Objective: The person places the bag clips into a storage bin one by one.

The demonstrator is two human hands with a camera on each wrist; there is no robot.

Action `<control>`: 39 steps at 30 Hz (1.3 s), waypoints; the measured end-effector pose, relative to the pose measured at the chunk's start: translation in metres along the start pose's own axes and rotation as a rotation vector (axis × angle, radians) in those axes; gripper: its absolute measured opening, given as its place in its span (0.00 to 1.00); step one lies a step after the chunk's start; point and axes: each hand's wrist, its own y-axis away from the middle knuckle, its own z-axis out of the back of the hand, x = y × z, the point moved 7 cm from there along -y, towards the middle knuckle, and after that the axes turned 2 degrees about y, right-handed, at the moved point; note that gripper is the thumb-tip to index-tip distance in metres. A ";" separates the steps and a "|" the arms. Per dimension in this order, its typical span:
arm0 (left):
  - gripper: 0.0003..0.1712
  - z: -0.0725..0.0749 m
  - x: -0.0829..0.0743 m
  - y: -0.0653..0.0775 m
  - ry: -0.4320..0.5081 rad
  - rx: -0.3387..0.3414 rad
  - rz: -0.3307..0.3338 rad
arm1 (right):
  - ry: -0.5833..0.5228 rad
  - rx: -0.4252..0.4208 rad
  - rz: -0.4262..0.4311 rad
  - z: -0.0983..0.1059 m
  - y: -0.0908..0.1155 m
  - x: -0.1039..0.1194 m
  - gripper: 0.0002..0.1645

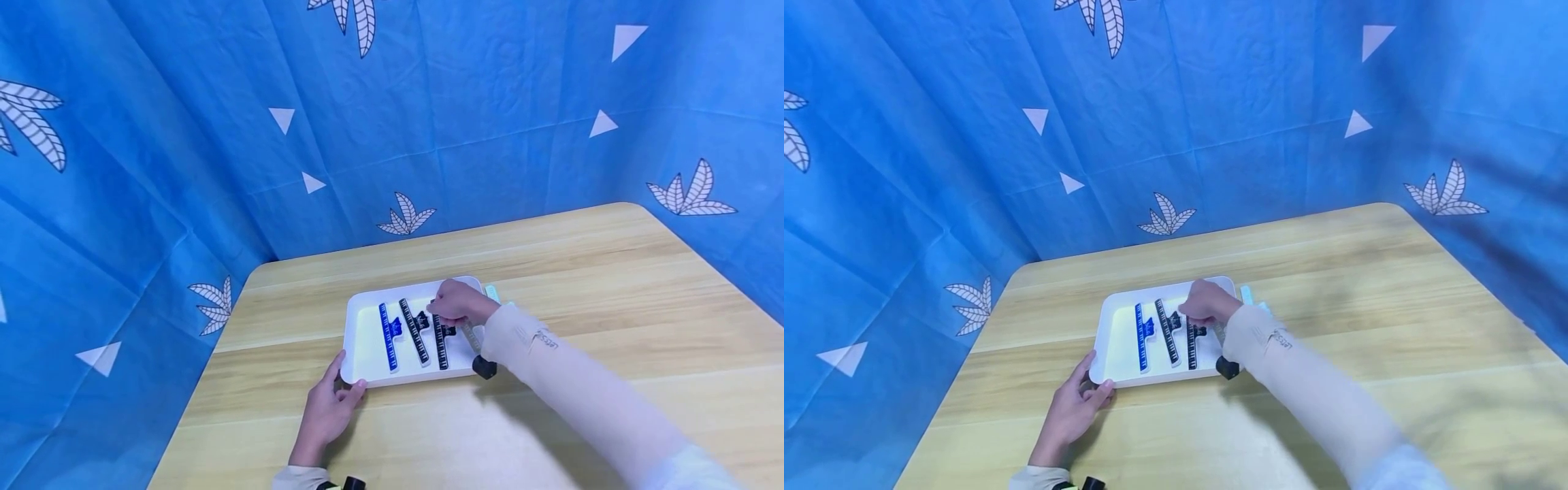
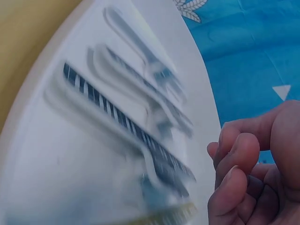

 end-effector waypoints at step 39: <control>0.43 0.000 0.002 -0.002 -0.026 0.002 0.010 | 0.015 -0.026 -0.082 0.076 0.035 -0.111 0.23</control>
